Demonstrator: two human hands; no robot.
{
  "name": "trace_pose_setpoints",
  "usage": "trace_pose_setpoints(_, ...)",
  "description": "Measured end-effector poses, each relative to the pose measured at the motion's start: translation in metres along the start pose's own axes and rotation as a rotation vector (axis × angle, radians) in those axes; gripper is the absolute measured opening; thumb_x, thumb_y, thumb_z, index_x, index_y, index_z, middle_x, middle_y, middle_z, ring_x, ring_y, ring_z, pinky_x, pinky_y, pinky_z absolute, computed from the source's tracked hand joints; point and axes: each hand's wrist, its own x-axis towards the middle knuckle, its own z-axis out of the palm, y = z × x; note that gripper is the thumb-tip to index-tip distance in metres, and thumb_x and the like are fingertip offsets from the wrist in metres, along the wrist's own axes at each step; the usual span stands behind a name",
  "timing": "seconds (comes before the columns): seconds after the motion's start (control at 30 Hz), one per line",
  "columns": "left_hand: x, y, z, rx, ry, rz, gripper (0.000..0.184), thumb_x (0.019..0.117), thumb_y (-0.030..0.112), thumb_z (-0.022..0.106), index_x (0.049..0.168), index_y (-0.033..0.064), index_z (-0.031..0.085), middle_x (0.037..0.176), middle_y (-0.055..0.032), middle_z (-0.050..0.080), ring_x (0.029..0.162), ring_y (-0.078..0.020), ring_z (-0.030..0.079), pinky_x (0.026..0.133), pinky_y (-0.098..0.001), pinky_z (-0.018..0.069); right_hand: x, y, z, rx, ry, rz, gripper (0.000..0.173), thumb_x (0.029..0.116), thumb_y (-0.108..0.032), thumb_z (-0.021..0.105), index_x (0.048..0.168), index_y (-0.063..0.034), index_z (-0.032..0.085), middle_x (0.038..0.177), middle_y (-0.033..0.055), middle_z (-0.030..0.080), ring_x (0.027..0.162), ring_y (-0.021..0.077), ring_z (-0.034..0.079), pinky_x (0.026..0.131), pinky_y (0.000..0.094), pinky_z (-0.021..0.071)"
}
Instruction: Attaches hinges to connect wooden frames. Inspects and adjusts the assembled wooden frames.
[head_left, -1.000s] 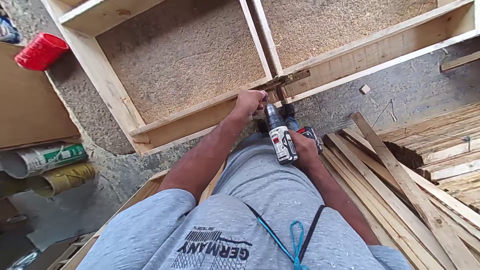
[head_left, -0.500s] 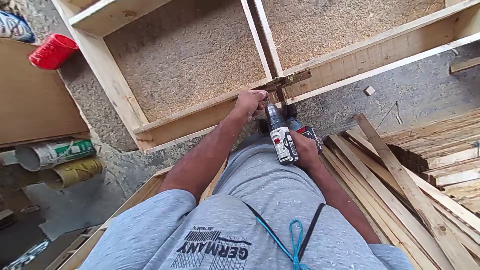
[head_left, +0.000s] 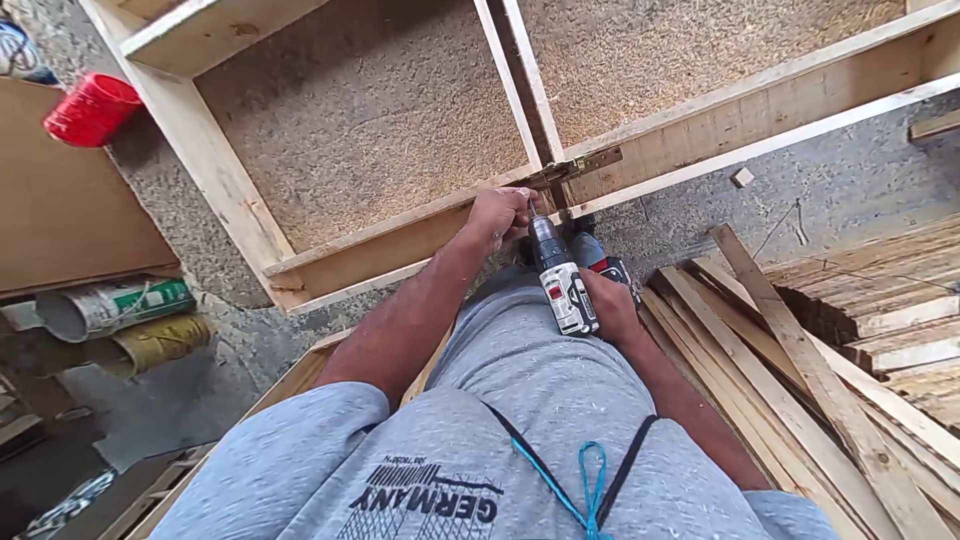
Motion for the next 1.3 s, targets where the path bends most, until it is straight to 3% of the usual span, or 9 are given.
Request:
trace_pose_setpoints(0.33,0.001,0.005,0.0,0.028,-0.012,-0.039,0.026,0.107,0.033,0.056,0.118,0.0159,0.072,0.099,-0.0012,0.076,0.06,-0.0085,0.06,0.049,-0.0209,0.0432,0.004,0.006,0.0,0.009,-0.004,-0.01,0.024,0.1024,-0.025,0.054,0.101,-0.0056,0.068,0.084,0.012,0.073,0.073,0.027,0.074,0.058,0.0464,0.0584)
trace_pose_setpoints(0.5,0.005,0.002,0.0,-0.006,-0.003,-0.026,0.027,0.107,0.034,0.056,0.116,0.0146,0.073,0.099,-0.0019,0.077,0.059,-0.0085,0.062,0.048,-0.021,0.0435,0.006,0.007,0.003,0.021,0.014,-0.008,0.028,0.1039,-0.025,0.054,0.113,-0.0041,0.07,0.091,0.0131,0.076,0.079,0.0268,0.075,0.064,0.0452,0.0608)
trace_pose_setpoints(0.63,0.004,-0.003,-0.002,0.047,-0.007,0.008,0.029,0.1084,0.032,0.054,0.114,0.0108,0.072,0.097,-0.0034,0.078,0.059,-0.0105,0.064,0.048,-0.0229,0.047,0.005,0.007,0.004,0.014,0.023,-0.006,0.027,0.1042,-0.026,0.053,0.107,-0.0053,0.07,0.088,0.0118,0.075,0.077,0.0255,0.075,0.062,0.0442,0.0601)
trace_pose_setpoints(0.73,-0.017,-0.009,-0.018,0.56,0.174,0.428,0.029,0.1078,0.03,0.054,0.106,0.0133,0.078,0.091,-0.0004,0.077,0.067,-0.0085,0.069,0.064,-0.0294,0.0588,0.006,0.009,0.003,-0.011,0.022,-0.011,0.026,0.1042,-0.026,0.053,0.108,-0.006,0.07,0.087,0.0114,0.075,0.076,0.0257,0.074,0.062,0.0443,0.0599)
trace_pose_setpoints(0.83,0.0,-0.003,-0.058,0.932,0.467,1.023,0.034,0.1066,0.033,0.053,0.112,0.0078,0.076,0.108,-0.0109,0.076,0.104,-0.0272,0.068,0.096,-0.0465,0.0513,0.004,0.011,0.009,-0.025,0.024,-0.015,0.029,0.1041,-0.026,0.052,0.111,-0.0048,0.07,0.086,0.0121,0.074,0.075,0.0262,0.074,0.063,0.0447,0.0599)
trace_pose_setpoints(0.9,0.025,0.007,-0.075,1.109,0.381,0.876,0.052,0.11,0.046,0.036,0.126,0.0113,0.07,0.127,-0.0114,0.071,0.126,-0.0322,0.062,0.111,-0.0537,0.0428,0.002,0.012,0.012,-0.011,0.021,-0.023,0.03,0.1043,-0.026,0.051,0.111,-0.0032,0.07,0.086,0.0131,0.074,0.076,0.0267,0.074,0.064,0.0443,0.0604)
trace_pose_setpoints(1.03,0.04,0.009,-0.062,1.275,0.292,0.465,0.082,0.1069,0.057,0.011,0.093,-0.0005,0.067,0.092,-0.0267,0.07,0.099,-0.0474,0.069,0.081,-0.0679,0.05,0.002,0.011,0.019,-0.011,0.05,-0.029,0.033,0.1037,-0.025,0.048,0.107,-0.0018,0.071,0.082,0.0143,0.073,0.073,0.0279,0.073,0.062,0.0434,0.0595)
trace_pose_setpoints(1.17,0.042,0.001,-0.063,1.258,0.338,0.562,0.077,0.107,0.055,0.013,0.077,0.0041,0.062,0.075,-0.0203,0.067,0.081,-0.0426,0.07,0.065,-0.0626,0.0503,0.002,0.011,0.023,-0.004,0.071,-0.044,0.035,0.1044,-0.026,0.046,0.105,-0.0008,0.071,0.083,0.0153,0.074,0.074,0.0267,0.074,0.065,0.0411,0.0601)
trace_pose_setpoints(1.3,0.044,0.003,-0.064,1.257,0.292,0.629,0.072,0.1086,0.049,0.015,0.078,0.0041,0.063,0.076,-0.0185,0.068,0.077,-0.0403,0.071,0.062,-0.0598,0.0499,0.003,0.011,0.025,-0.023,0.084,-0.06,0.031,0.1043,-0.021,0.046,0.098,-0.0011,0.07,0.079,0.0149,0.073,0.072,0.0271,0.074,0.066,0.0399,0.0603)
